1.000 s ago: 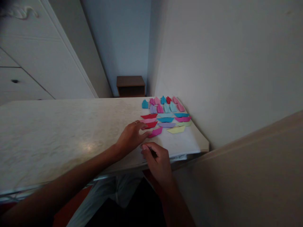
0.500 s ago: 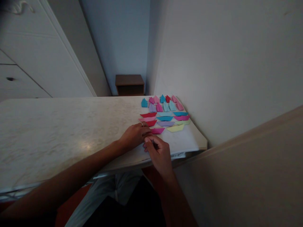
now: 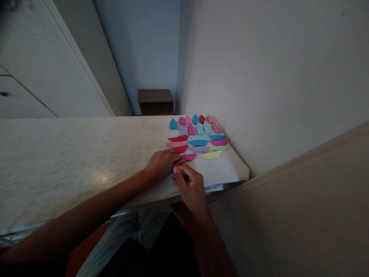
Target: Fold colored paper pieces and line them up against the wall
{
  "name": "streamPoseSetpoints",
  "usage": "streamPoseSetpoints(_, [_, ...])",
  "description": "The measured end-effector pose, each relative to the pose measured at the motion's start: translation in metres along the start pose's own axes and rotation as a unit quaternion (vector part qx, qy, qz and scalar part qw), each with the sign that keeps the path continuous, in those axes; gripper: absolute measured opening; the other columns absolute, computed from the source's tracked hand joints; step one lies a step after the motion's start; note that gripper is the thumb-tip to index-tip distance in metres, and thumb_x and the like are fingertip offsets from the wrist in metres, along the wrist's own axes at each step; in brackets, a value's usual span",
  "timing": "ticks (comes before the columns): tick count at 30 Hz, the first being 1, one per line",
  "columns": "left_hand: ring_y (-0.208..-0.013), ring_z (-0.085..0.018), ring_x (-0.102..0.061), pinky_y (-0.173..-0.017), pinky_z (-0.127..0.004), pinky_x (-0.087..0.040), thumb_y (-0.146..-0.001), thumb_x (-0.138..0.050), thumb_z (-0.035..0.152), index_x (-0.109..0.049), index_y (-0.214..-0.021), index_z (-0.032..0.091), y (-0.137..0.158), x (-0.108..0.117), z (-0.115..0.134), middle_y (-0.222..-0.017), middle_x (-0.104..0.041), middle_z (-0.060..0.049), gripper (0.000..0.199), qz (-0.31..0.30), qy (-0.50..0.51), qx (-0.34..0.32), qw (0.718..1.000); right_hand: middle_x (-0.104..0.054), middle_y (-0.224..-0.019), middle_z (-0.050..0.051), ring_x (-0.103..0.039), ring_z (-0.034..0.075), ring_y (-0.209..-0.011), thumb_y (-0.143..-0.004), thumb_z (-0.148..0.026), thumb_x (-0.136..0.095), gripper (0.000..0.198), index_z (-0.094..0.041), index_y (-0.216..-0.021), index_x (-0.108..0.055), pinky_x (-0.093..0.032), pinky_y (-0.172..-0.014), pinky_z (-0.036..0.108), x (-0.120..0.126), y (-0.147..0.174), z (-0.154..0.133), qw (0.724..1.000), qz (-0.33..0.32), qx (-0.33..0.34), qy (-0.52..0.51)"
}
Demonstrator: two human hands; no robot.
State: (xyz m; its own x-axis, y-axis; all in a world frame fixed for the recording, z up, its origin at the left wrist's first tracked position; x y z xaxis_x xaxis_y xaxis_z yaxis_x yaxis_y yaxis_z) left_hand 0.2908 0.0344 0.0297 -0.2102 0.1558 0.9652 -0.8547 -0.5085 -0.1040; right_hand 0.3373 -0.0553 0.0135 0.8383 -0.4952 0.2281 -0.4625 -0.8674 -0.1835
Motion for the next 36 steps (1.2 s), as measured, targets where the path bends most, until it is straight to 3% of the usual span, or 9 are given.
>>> streamPoseSetpoints(11, [-0.082,-0.026,-0.069,-0.068,-0.034,-0.049,-0.098,-0.041,0.034,-0.071,-0.087,0.017,0.005,0.001,0.002,-0.093,-0.069,-0.012,0.036,0.013,-0.043,0.008,0.999,-0.064,-0.069,0.001,-0.059,0.014,-0.062,-0.092,-0.039,-0.055,0.026,-0.019,-0.08,-0.065,-0.045,-0.058,0.024,0.0,-0.001,0.001,1.0,-0.004,0.001,-0.006])
streamPoseSetpoints(15, [-0.084,-0.025,-0.069,-0.068,-0.033,-0.05,-0.096,-0.045,0.031,-0.068,-0.097,0.017,0.01,0.006,0.0,-0.099,-0.069,-0.012,0.027,0.027,-0.041,0.004,0.999,-0.065,-0.069,0.002,-0.06,0.014,-0.061,-0.091,-0.041,-0.055,0.028,-0.019,-0.078,-0.065,-0.046,-0.058,0.024,0.001,-0.003,0.001,1.0,-0.003,-0.002,-0.014])
streamPoseSetpoints(21, [-0.077,-0.02,-0.066,-0.066,-0.028,-0.046,-0.093,-0.049,0.026,-0.064,-0.094,0.017,0.04,0.031,-0.024,-0.089,-0.069,-0.007,0.017,0.107,0.026,0.048,0.993,-0.063,-0.062,0.0,-0.056,0.013,-0.056,-0.089,-0.042,-0.058,0.029,-0.018,-0.076,-0.067,-0.043,-0.055,0.023,-0.006,-0.013,-0.004,1.0,0.009,-0.015,-0.025])
streamPoseSetpoints(25, [-0.059,-0.013,-0.057,-0.056,-0.024,-0.037,-0.084,-0.055,0.024,-0.056,-0.076,0.018,0.077,0.05,-0.055,-0.066,-0.061,0.0,0.01,0.178,0.129,0.114,0.969,-0.062,-0.063,-0.001,-0.054,0.011,-0.054,-0.088,-0.041,-0.059,0.027,-0.018,-0.076,-0.066,-0.043,-0.053,0.022,-0.04,-0.021,-0.026,0.998,-0.026,0.007,-0.062])
streamPoseSetpoints(29, [-0.05,-0.01,-0.047,-0.051,-0.022,-0.032,-0.079,-0.054,0.022,-0.049,-0.066,0.019,0.12,0.063,-0.088,-0.055,-0.051,0.004,0.014,0.243,0.223,0.162,0.93,-0.059,-0.061,-0.002,-0.055,0.011,-0.054,-0.087,-0.04,-0.059,0.026,-0.018,-0.075,-0.065,-0.045,-0.053,0.022,-0.097,-0.027,-0.05,0.991,-0.093,0.021,-0.095])
streamPoseSetpoints(33, [-0.051,-0.01,-0.046,-0.049,-0.021,-0.034,-0.077,-0.054,0.027,-0.047,-0.064,0.019,0.163,0.062,-0.13,-0.055,-0.049,0.005,0.017,0.282,0.323,0.237,0.872,-0.059,-0.061,-0.003,-0.055,0.011,-0.052,-0.086,-0.041,-0.058,0.026,-0.017,-0.077,-0.065,-0.045,-0.052,0.022,-0.158,-0.028,-0.055,0.981,-0.15,-0.012,-0.126])
streamPoseSetpoints(36, [-0.051,-0.01,-0.047,-0.049,-0.021,-0.035,-0.075,-0.056,0.029,-0.048,-0.063,0.019,0.186,0.06,-0.155,-0.055,-0.049,0.005,0.017,0.311,0.369,0.274,0.832,-0.059,-0.062,-0.003,-0.054,0.011,-0.051,-0.088,-0.043,-0.057,0.029,-0.018,-0.075,-0.063,-0.044,-0.052,0.022,-0.189,-0.023,-0.052,0.977,-0.167,-0.029,-0.128])
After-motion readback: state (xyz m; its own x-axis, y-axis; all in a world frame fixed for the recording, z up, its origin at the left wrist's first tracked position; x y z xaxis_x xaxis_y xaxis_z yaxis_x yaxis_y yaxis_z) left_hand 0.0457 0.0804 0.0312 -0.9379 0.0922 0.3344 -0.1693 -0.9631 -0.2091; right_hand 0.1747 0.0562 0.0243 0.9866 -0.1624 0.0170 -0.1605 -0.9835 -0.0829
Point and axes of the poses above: each hand's wrist, its own y-axis away from the middle knuckle, its own x-axis out of the back of the hand, z = x × y, the point moved 9 cm from there along -y, towards the middle knuckle
